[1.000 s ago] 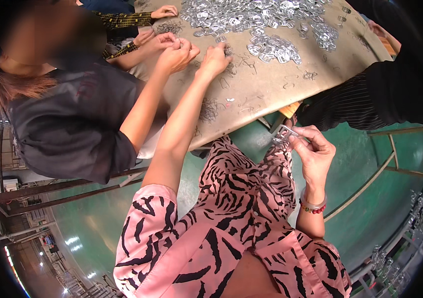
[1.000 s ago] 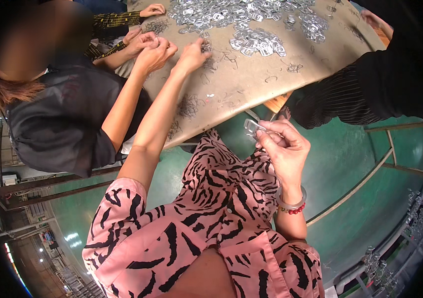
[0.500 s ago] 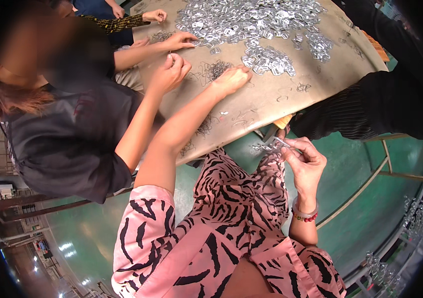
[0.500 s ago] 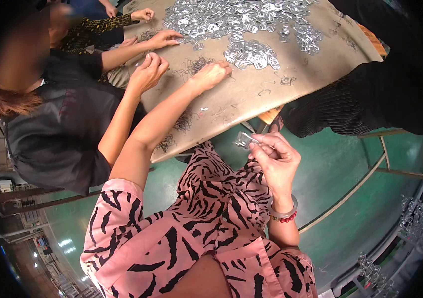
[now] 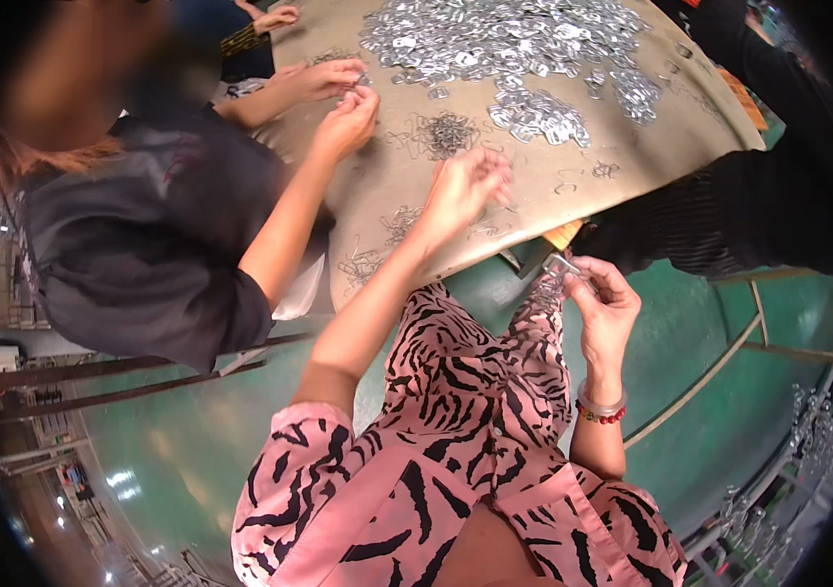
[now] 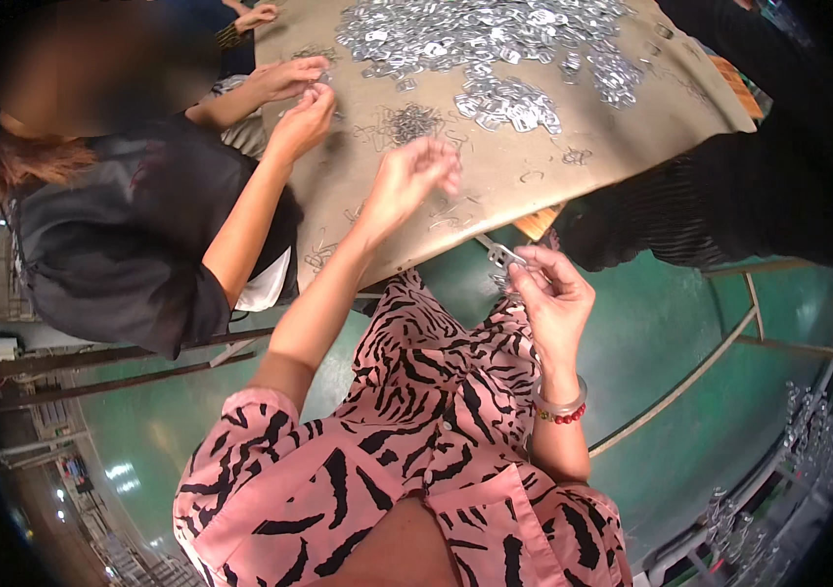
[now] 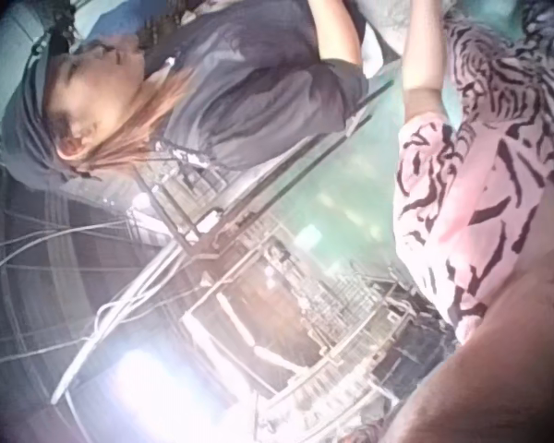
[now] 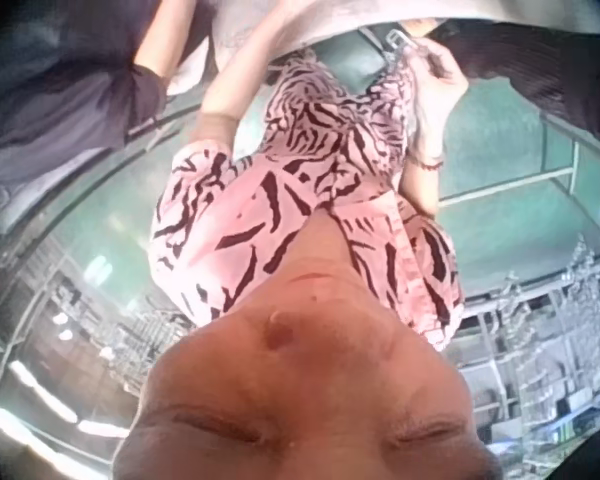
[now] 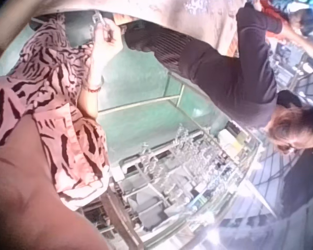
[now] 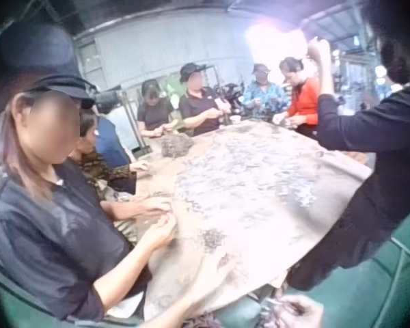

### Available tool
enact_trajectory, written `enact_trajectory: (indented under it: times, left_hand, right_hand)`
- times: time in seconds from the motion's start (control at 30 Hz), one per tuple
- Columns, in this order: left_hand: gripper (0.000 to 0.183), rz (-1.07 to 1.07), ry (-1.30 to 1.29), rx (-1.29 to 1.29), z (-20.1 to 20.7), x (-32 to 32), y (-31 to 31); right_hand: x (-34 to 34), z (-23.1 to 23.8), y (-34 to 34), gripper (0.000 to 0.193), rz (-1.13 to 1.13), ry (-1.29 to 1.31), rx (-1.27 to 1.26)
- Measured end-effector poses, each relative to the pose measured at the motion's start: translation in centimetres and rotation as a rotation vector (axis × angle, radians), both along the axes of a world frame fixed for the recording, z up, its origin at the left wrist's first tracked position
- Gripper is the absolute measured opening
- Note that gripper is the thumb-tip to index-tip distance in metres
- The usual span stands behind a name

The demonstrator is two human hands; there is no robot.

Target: The person sorts through a pile of small metal buckles on a table, picking them up individually and placing them into smaller clusters or onto a chain.

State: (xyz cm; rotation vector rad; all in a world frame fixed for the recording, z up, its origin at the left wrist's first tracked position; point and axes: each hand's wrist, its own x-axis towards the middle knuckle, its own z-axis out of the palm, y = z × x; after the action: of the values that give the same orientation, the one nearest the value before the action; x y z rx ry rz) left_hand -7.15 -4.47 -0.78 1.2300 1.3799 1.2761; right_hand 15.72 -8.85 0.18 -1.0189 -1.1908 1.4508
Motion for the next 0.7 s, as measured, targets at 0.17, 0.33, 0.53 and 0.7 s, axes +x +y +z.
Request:
enact_trajectory:
  times: [0.17,0.33,0.53,0.7]
  left_hand:
    - [0.010,-0.135,-0.101,0.155,2.5,5.8,-6.6]
    - [0.011,0.025,0.301,0.362,1.2,7.5,-7.5]
    - [0.012,0.079,0.248,0.420,1.2,7.9,-7.4]
    - [0.005,0.034,0.158,0.269,1.2,7.2,-7.1]
  right_hand:
    - [-0.5,-0.6,-0.1,0.018,-0.055,0.105,-0.019]
    - [-0.9,0.0,-0.7,0.018,-0.046,0.034,0.032]
    - [-1.6,0.8,-0.6,0.014,-0.023,-0.018,0.255]
    - [0.1,0.7,3.8,0.012,0.066,-0.140,0.221]
